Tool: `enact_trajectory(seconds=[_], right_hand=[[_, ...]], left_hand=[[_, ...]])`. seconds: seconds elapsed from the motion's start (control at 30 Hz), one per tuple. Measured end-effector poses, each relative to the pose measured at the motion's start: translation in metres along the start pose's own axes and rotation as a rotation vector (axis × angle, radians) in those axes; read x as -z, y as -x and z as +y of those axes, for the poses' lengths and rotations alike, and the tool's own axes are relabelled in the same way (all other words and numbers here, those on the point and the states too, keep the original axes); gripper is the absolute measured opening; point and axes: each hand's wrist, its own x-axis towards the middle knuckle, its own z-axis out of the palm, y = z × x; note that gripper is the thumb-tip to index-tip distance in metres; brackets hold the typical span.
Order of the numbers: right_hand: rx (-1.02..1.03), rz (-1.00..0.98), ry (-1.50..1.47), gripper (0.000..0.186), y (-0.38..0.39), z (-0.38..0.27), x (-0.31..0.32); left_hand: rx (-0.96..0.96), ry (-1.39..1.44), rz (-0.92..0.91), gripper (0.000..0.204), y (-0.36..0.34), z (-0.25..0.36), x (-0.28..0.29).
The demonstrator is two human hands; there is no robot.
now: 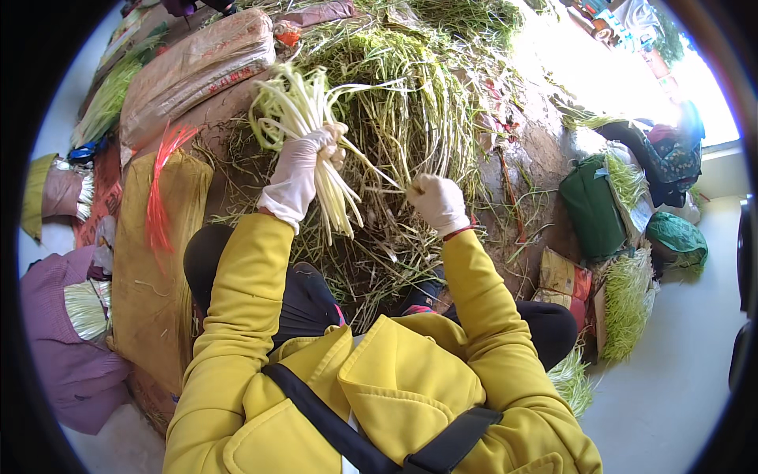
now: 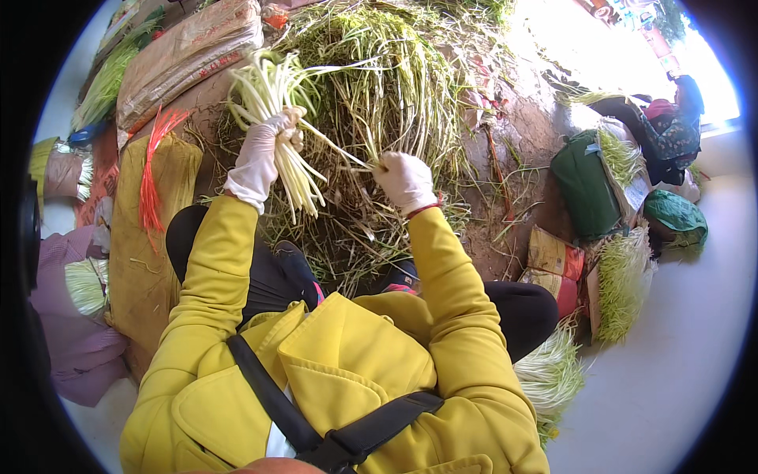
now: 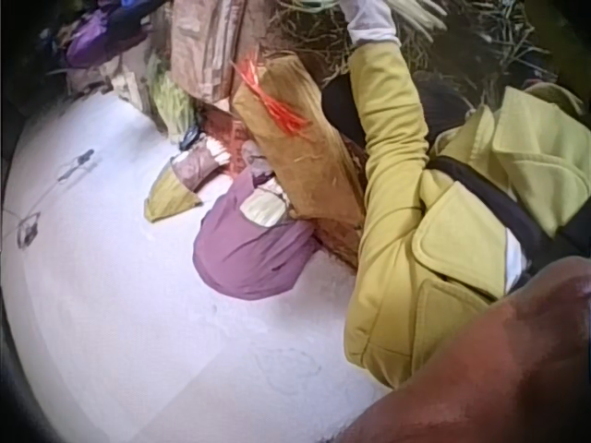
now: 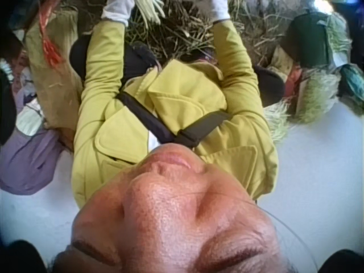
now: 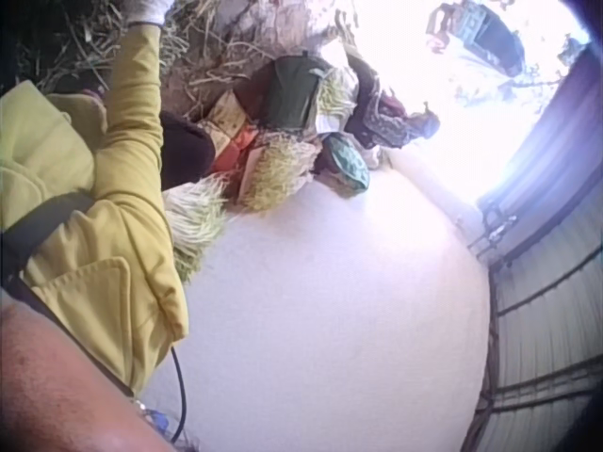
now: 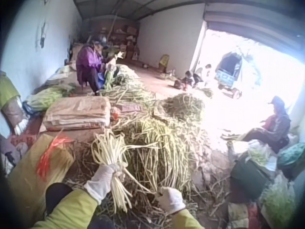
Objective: The person sits on the floor and repeatedly strips outer layers from long, pale green plant stalks by hand. They gather the cleaned stalks into a bundle and continue peeling additional stalks from a large pile.
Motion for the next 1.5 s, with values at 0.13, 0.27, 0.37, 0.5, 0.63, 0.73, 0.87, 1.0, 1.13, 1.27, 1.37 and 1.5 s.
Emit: enact_trajectory(seconds=[0.13,0.27,0.37,0.5,0.63,0.73,0.87,1.0,1.13,1.27,1.37,1.5], right_hand=[[-0.338,-0.345,0.192,0.025,0.003,0.027,0.016],[0.132,-0.012,-0.662,0.037,-0.018,-0.021,0.041],[0.240,-0.067,-0.859,0.029,-0.038,-0.072,0.045],[0.224,-0.002,-0.556,0.015,-0.037,-0.074,0.048],[0.143,-0.126,-0.342,0.019,-0.018,-0.009,0.040],[-0.185,-0.166,-0.156,0.017,-0.004,0.043,0.029],[-0.297,-0.604,0.330,0.027,-0.004,0.061,0.029],[0.503,0.102,-0.336,0.056,-0.025,-0.004,0.024],[0.416,0.029,-1.089,0.041,-0.017,-0.076,-0.008],[0.131,-0.203,-0.824,0.020,0.017,-0.070,-0.013],[-0.143,-0.081,-1.016,0.019,0.007,-0.055,0.002],[0.295,0.143,-0.740,0.014,-0.029,-0.076,0.014]], left_hand=[[0.012,0.052,0.021,0.023,-0.003,0.002,0.003],[0.000,-0.016,0.015,0.018,0.000,-0.009,-0.010],[-0.036,-0.114,0.037,0.022,0.002,-0.010,-0.016],[-0.188,-0.117,0.065,0.021,0.013,0.004,-0.010],[-0.287,-0.060,0.090,0.026,0.012,0.032,0.011],[-0.274,0.144,0.230,0.016,0.003,0.054,0.031],[-0.190,0.172,0.217,0.016,-0.005,0.049,0.035],[-0.102,-0.004,0.185,0.014,-0.004,0.025,0.016],[-0.037,0.062,0.117,0.016,-0.006,0.020,0.012],[-0.032,0.196,0.138,0.027,-0.012,0.041,0.035],[-0.068,0.208,0.099,0.046,-0.019,0.033,0.034],[0.046,-0.009,0.070,0.075,-0.021,-0.002,0.013]])
